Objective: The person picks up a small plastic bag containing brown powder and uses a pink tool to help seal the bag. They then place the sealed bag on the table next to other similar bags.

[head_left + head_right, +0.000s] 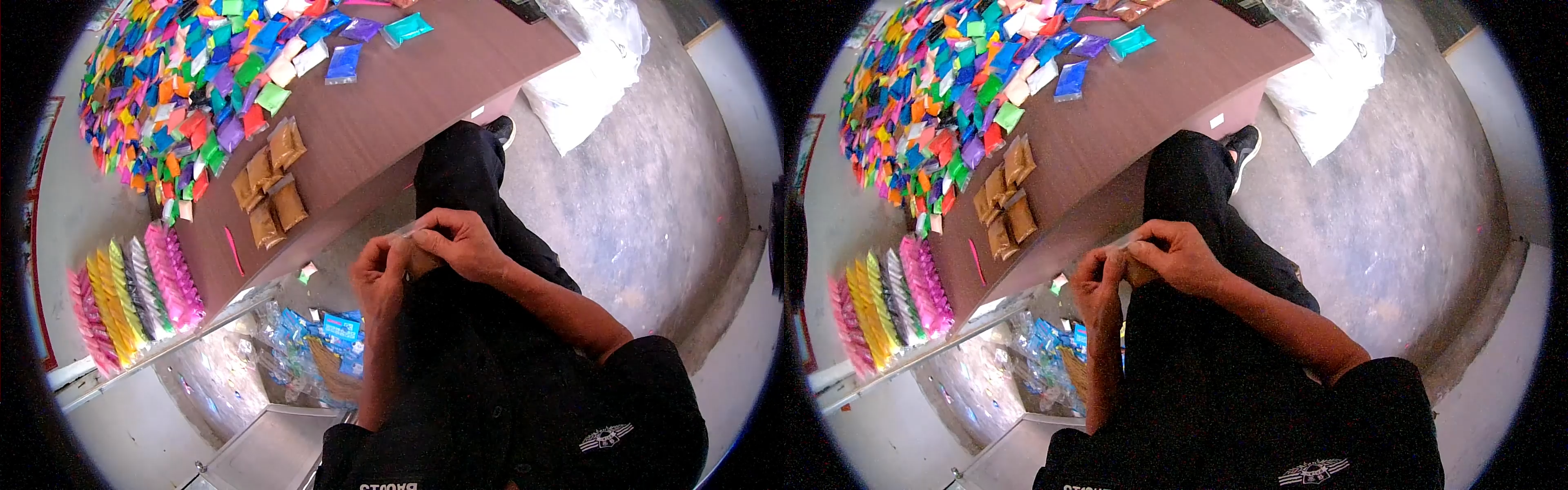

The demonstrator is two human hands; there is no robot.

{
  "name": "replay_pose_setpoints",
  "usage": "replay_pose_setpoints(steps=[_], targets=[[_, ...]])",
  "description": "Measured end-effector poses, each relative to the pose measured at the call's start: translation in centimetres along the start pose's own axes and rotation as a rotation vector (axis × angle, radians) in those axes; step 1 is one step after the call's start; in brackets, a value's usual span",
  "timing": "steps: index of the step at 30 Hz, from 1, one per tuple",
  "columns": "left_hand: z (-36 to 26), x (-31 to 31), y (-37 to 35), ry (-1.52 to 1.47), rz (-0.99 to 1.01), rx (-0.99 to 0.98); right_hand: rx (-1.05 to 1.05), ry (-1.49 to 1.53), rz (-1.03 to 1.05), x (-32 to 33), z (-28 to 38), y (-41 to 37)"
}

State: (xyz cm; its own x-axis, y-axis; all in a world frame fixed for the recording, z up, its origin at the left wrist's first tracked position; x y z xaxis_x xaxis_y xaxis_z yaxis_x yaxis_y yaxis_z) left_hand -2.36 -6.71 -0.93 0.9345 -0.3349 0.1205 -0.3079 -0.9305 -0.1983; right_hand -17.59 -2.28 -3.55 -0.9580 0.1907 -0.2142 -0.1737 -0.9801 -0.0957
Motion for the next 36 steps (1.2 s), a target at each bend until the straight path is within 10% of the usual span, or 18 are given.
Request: replay_pose_setpoints(steps=[36], targets=[[0.4,-0.5,-0.8,-0.019,0.014,0.081,0.006,-0.023,-0.133,0.8,0.1,-0.1]])
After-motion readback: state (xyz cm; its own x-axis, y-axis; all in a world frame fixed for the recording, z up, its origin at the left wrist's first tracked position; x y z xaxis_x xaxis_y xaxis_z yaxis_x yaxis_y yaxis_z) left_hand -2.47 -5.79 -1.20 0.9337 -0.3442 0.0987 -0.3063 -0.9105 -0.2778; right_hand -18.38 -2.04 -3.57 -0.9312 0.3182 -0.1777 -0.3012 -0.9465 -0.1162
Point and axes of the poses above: each hand's wrist, its own y-axis towards the middle knuckle, its own x-axis out of the back of the hand, z = x × y, the point moved 9 cm from there along y, towards the middle knuckle, and after that the axes turned 1 degree about -z, right-handed, at the moved point
